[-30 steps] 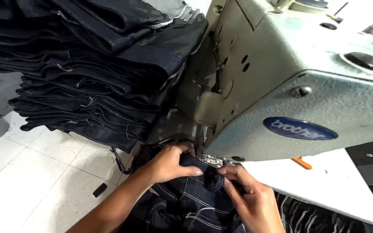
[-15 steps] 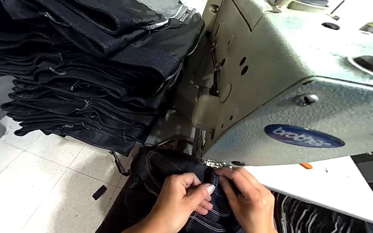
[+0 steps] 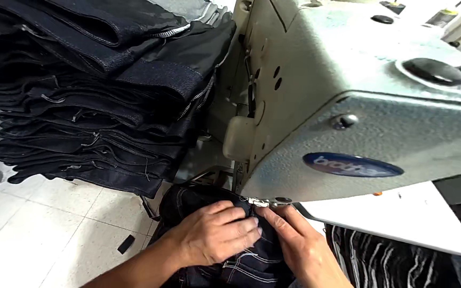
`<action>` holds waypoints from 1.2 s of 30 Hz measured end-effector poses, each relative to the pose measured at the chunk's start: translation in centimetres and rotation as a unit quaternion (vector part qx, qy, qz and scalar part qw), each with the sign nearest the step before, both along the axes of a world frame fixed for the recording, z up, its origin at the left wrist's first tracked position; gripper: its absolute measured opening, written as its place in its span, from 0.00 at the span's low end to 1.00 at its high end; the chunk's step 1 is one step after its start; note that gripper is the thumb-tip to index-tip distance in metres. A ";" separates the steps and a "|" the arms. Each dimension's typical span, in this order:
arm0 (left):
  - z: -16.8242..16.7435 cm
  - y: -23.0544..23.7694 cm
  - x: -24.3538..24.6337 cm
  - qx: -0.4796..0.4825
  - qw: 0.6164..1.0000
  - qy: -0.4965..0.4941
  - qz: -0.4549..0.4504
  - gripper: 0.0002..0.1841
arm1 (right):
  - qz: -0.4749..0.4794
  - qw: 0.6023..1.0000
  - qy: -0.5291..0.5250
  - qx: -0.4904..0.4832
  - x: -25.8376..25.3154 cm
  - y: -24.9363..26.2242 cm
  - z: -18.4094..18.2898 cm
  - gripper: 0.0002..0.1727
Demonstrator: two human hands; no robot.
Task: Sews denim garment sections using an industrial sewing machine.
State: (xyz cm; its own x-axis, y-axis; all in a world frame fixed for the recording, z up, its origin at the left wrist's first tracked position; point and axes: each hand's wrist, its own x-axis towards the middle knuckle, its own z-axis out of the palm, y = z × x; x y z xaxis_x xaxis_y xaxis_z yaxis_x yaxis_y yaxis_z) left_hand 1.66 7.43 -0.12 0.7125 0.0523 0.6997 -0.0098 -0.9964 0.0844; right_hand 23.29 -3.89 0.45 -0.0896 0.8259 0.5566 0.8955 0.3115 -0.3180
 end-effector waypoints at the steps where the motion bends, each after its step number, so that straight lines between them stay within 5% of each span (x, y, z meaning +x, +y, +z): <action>1: -0.3 0.6 0.0 -0.018 1.000 0.005 -0.021 0.12 | 0.019 0.998 0.051 -0.027 0.8 -0.3 -0.4 0.18; 5: -0.3 1.0 -0.1 -0.070 0.997 0.030 -0.007 0.14 | 0.005 0.950 0.264 -0.165 3.4 -2.7 -2.2 0.22; 7: -0.4 -0.2 0.4 -0.091 0.995 0.014 0.031 0.13 | -0.007 0.930 0.337 -0.148 4.2 -2.6 -3.4 0.19; 14: -0.3 -3.2 1.7 -0.074 0.981 -0.010 0.181 0.12 | 0.003 0.960 0.274 -0.057 6.2 1.3 -2.4 0.21; 29: 0.0 -2.0 0.6 -0.139 0.984 0.017 0.109 0.12 | -0.018 0.963 0.265 -0.049 5.7 0.3 -3.0 0.23; 36: 0.0 -0.9 -0.8 -0.266 0.964 -0.005 0.013 0.13 | -0.021 0.966 0.252 -0.049 5.2 0.3 -2.7 0.25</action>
State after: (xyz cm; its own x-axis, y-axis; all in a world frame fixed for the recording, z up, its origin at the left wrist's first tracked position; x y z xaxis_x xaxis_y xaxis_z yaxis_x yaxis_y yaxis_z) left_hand 0.82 6.52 -0.07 0.6991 0.4229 0.5765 0.0104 -0.8123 0.5832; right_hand 28.50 -3.56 -2.26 0.2076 0.8740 0.4394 0.6298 0.2242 -0.7437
